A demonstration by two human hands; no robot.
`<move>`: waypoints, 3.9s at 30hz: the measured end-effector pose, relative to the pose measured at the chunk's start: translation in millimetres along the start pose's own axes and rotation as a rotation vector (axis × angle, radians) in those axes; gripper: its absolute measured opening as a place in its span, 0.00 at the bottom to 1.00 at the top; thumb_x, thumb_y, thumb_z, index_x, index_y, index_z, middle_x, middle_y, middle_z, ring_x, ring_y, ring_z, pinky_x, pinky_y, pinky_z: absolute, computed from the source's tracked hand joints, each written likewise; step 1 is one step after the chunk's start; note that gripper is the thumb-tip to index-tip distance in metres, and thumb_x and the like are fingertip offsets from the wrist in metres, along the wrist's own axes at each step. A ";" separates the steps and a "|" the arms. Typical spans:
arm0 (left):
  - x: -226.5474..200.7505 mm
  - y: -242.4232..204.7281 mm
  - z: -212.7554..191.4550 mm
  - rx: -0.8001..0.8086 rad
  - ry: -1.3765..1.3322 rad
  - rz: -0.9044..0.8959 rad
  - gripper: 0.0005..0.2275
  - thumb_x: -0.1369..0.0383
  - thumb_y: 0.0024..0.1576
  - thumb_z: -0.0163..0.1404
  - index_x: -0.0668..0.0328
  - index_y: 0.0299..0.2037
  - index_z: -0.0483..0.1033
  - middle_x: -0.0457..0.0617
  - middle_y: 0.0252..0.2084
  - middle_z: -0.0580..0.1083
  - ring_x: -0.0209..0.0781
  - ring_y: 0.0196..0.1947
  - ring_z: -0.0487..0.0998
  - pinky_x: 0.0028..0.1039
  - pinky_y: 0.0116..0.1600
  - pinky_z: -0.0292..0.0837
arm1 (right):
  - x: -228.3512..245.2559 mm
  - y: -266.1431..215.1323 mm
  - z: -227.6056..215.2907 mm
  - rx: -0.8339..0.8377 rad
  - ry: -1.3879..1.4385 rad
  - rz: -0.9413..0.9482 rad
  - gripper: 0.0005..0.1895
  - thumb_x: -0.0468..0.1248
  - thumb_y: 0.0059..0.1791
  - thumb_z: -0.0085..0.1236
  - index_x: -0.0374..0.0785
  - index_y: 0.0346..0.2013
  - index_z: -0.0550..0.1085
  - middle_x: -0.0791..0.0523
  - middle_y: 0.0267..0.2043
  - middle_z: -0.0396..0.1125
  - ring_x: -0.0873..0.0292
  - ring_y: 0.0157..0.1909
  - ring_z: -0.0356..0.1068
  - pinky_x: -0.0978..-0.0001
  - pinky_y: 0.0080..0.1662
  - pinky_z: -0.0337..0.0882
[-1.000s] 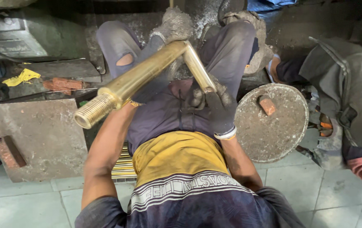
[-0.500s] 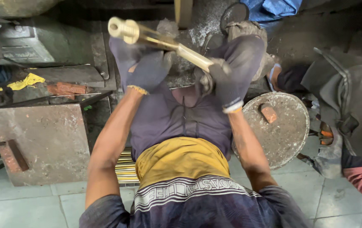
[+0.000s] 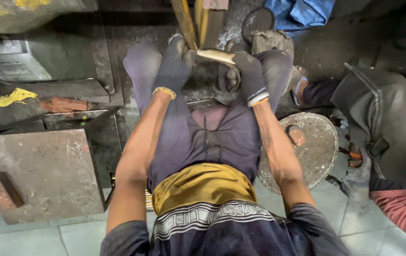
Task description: The person sits on the floor and uses a bench grinder to smooth the edges of a brass L-shaped metal part. They repeatedly rotate the part to grind different sections and inspect it between passes.
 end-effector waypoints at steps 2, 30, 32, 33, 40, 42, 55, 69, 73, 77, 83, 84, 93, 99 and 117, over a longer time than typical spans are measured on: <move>3.0 0.9 1.8 -0.026 -0.038 -0.065 0.08 0.76 0.59 0.52 0.68 0.45 0.67 0.62 0.39 0.68 0.59 0.40 0.70 0.40 0.49 0.68 | 1.6 1.9 1.8 -0.008 -0.052 -0.063 0.10 0.38 0.57 0.52 0.36 0.35 0.74 0.60 0.27 0.66 0.69 0.29 0.65 0.75 0.32 0.64; -1.8 -14.0 -0.1 -0.063 -0.042 -0.127 0.11 0.70 0.58 0.53 0.66 0.46 0.68 0.58 0.34 0.72 0.53 0.32 0.77 0.41 0.39 0.72 | 9.4 -22.1 11.6 -0.045 0.088 0.120 0.07 0.37 0.54 0.50 0.37 0.38 0.74 0.58 0.21 0.68 0.65 0.18 0.64 0.75 0.22 0.63; 4.0 -19.3 -0.8 -0.037 0.124 -0.120 0.10 0.66 0.62 0.56 0.64 0.45 0.72 0.60 0.36 0.75 0.57 0.36 0.77 0.43 0.40 0.72 | 22.5 -35.9 15.7 -0.055 -0.032 0.023 0.09 0.36 0.55 0.49 0.35 0.42 0.75 0.58 0.23 0.68 0.67 0.21 0.65 0.76 0.25 0.65; 7.7 -23.7 -0.5 -0.024 0.207 -0.121 0.10 0.64 0.63 0.57 0.64 0.45 0.74 0.62 0.38 0.76 0.59 0.38 0.77 0.44 0.41 0.71 | 28.4 -45.8 17.8 -0.061 -0.093 -0.022 0.10 0.36 0.56 0.48 0.33 0.43 0.75 0.58 0.25 0.68 0.67 0.23 0.66 0.77 0.26 0.65; -2.2 -86.8 2.8 -0.076 0.529 0.257 0.10 0.65 0.66 0.52 0.60 0.53 0.75 0.61 0.42 0.77 0.58 0.37 0.79 0.44 0.41 0.72 | 69.2 -134.6 29.7 -0.051 -0.552 -0.594 0.12 0.31 0.59 0.46 0.28 0.55 0.73 0.51 0.42 0.70 0.59 0.40 0.69 0.66 0.44 0.69; -8.6 -99.8 -1.4 -0.030 0.509 0.263 0.10 0.65 0.66 0.52 0.60 0.53 0.76 0.61 0.42 0.77 0.58 0.37 0.79 0.44 0.41 0.72 | 53.0 -143.1 21.1 -0.058 -0.202 -0.202 0.18 0.33 0.55 0.47 0.28 0.57 0.75 0.55 0.31 0.69 0.64 0.30 0.66 0.69 0.35 0.66; -83.4 -112.6 -46.2 0.002 0.475 0.395 0.09 0.65 0.65 0.56 0.59 0.50 0.78 0.56 0.42 0.78 0.54 0.40 0.80 0.42 0.46 0.74 | 84.4 -169.0 57.4 0.342 0.032 -0.067 0.27 0.27 0.51 0.47 0.31 0.67 0.64 0.57 0.42 0.70 0.65 0.41 0.70 0.72 0.45 0.72; -56.9 -106.9 -52.5 -0.284 1.245 0.763 0.05 0.60 0.66 0.61 0.43 0.49 0.85 0.45 0.23 0.71 0.42 0.20 0.73 0.34 0.25 0.67 | 122.7 -139.8 63.5 -0.095 -1.030 -0.947 0.17 0.30 0.48 0.61 0.36 0.52 0.77 0.52 0.44 0.71 0.55 0.49 0.70 0.65 0.54 0.70; -21.4 -65.6 -53.9 0.087 1.041 0.381 0.12 0.66 0.63 0.57 0.53 0.55 0.84 0.49 0.22 0.70 0.43 0.22 0.74 0.35 0.27 0.67 | 86.4 -97.9 60.7 0.116 -0.632 -0.507 0.21 0.34 0.54 0.55 0.32 0.62 0.71 0.51 0.53 0.72 0.60 0.51 0.73 0.70 0.53 0.72; -10.4 -28.6 -58.7 0.028 0.143 -0.114 0.11 0.67 0.62 0.58 0.66 0.47 0.75 0.53 0.34 0.74 0.44 0.33 0.78 0.34 0.38 0.74 | 50.4 -55.3 54.8 0.178 -0.650 -0.232 0.22 0.35 0.54 0.53 0.34 0.64 0.70 0.50 0.48 0.71 0.60 0.47 0.71 0.69 0.51 0.70; -21.0 -3.2 -63.3 -0.002 -0.007 -0.199 0.14 0.73 0.57 0.58 0.67 0.52 0.72 0.52 0.41 0.76 0.38 0.39 0.78 0.30 0.45 0.76 | 22.9 -21.2 55.7 0.169 -0.530 -0.275 0.21 0.36 0.55 0.54 0.33 0.61 0.71 0.51 0.51 0.72 0.61 0.50 0.70 0.69 0.53 0.70; -21.6 -0.9 -63.0 -0.004 -0.013 -0.182 0.15 0.73 0.58 0.58 0.67 0.53 0.72 0.52 0.42 0.76 0.39 0.39 0.78 0.31 0.46 0.76 | 20.5 -18.7 55.9 0.164 -0.532 -0.293 0.20 0.36 0.55 0.54 0.33 0.61 0.71 0.51 0.51 0.72 0.61 0.51 0.70 0.69 0.54 0.70; -15.7 6.7 -59.6 0.010 -0.016 -0.304 0.13 0.73 0.56 0.57 0.64 0.49 0.70 0.49 0.42 0.74 0.38 0.40 0.77 0.29 0.47 0.76 | 6.9 -8.8 51.8 0.100 -0.470 -0.249 0.18 0.36 0.55 0.54 0.33 0.59 0.72 0.56 0.46 0.72 0.66 0.46 0.68 0.72 0.51 0.70; -19.4 12.6 -57.3 -0.003 -0.115 -0.166 0.13 0.77 0.55 0.56 0.64 0.49 0.70 0.48 0.46 0.75 0.37 0.44 0.77 0.30 0.50 0.77 | 4.3 -5.2 54.1 0.087 -0.415 -0.268 0.16 0.36 0.56 0.54 0.33 0.58 0.73 0.59 0.44 0.70 0.68 0.45 0.66 0.74 0.50 0.70; -3.9 -3.7 -61.6 -0.078 -0.188 -0.289 0.13 0.75 0.54 0.56 0.66 0.49 0.73 0.47 0.42 0.76 0.35 0.40 0.78 0.27 0.44 0.79 | 6.3 -2.6 66.4 0.137 -0.328 -0.217 0.13 0.35 0.56 0.50 0.32 0.53 0.74 0.59 0.39 0.71 0.68 0.42 0.68 0.73 0.47 0.71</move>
Point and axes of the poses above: each hand's wrist, its own y-axis towards the middle knuckle, its own z-axis out of the palm, x = y × z, the point moved 5 cm from there along y, towards the middle knuckle
